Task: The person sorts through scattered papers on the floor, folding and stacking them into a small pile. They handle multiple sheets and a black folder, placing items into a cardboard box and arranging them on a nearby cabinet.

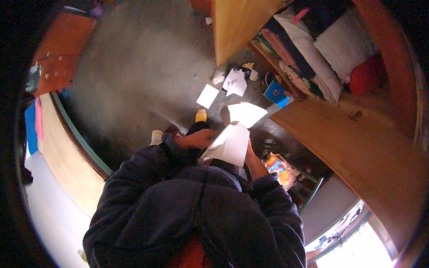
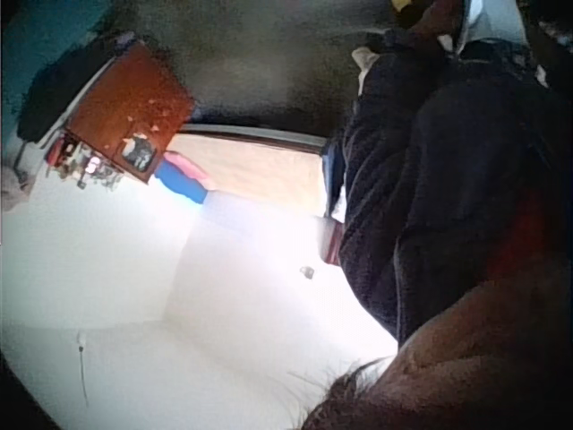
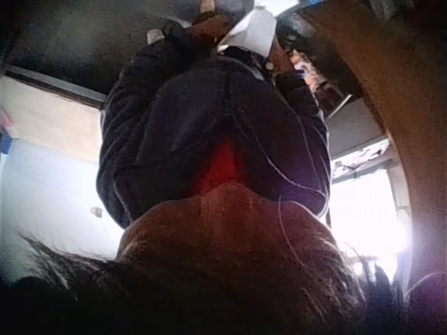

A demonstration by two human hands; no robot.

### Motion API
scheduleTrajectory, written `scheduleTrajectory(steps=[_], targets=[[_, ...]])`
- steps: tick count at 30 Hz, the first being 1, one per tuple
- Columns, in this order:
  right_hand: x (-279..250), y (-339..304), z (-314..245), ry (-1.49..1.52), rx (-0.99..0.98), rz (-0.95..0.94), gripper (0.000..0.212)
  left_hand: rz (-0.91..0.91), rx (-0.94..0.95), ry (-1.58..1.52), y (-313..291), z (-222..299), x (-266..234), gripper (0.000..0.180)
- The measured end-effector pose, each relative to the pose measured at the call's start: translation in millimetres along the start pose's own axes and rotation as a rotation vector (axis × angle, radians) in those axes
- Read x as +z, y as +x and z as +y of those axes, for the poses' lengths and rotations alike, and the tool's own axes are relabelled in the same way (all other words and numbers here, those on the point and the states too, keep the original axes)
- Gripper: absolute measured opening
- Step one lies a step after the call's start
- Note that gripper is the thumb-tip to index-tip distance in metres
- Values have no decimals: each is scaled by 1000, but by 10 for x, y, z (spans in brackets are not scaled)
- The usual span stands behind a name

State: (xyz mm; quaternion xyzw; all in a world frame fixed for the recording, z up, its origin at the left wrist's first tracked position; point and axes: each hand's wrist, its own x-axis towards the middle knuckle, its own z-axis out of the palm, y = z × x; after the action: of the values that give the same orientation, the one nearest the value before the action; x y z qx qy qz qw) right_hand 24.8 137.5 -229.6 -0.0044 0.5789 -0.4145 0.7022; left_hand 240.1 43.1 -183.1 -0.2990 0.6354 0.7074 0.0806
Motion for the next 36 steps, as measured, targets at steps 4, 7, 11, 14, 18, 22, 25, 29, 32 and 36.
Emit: scheduleTrajectory(steps=[4,7,11,14,18,22,25,29,32,36], targets=[[-12,155,-12,-17,49,-208,51,52,133,-715,134,-139,17,48],[58,253,-20,-221,86,-246,62,357,218,-1518,315,-56,-31,44],[229,598,231,-349,321,-94,69,558,292,-1418,-18,-357,-213,39],[314,816,469,-312,364,-33,86,602,193,-1396,-312,-806,-245,41],[257,1027,510,-556,505,-152,85,678,-28,-1334,-571,-1485,-41,44],[139,1457,465,-655,584,-236,63,741,-216,-1324,-583,-2108,304,48],[30,1845,588,-710,536,-152,39,795,-274,-1405,-430,-2455,529,51],[-49,2442,762,-706,360,-65,36,937,-171,-1716,-54,-2688,564,55],[43,2964,847,-725,273,-29,34,1128,-46,-1998,255,-2799,302,54],[229,3475,933,-612,168,-80,38,1383,-24,-1898,497,-3008,-213,55]])
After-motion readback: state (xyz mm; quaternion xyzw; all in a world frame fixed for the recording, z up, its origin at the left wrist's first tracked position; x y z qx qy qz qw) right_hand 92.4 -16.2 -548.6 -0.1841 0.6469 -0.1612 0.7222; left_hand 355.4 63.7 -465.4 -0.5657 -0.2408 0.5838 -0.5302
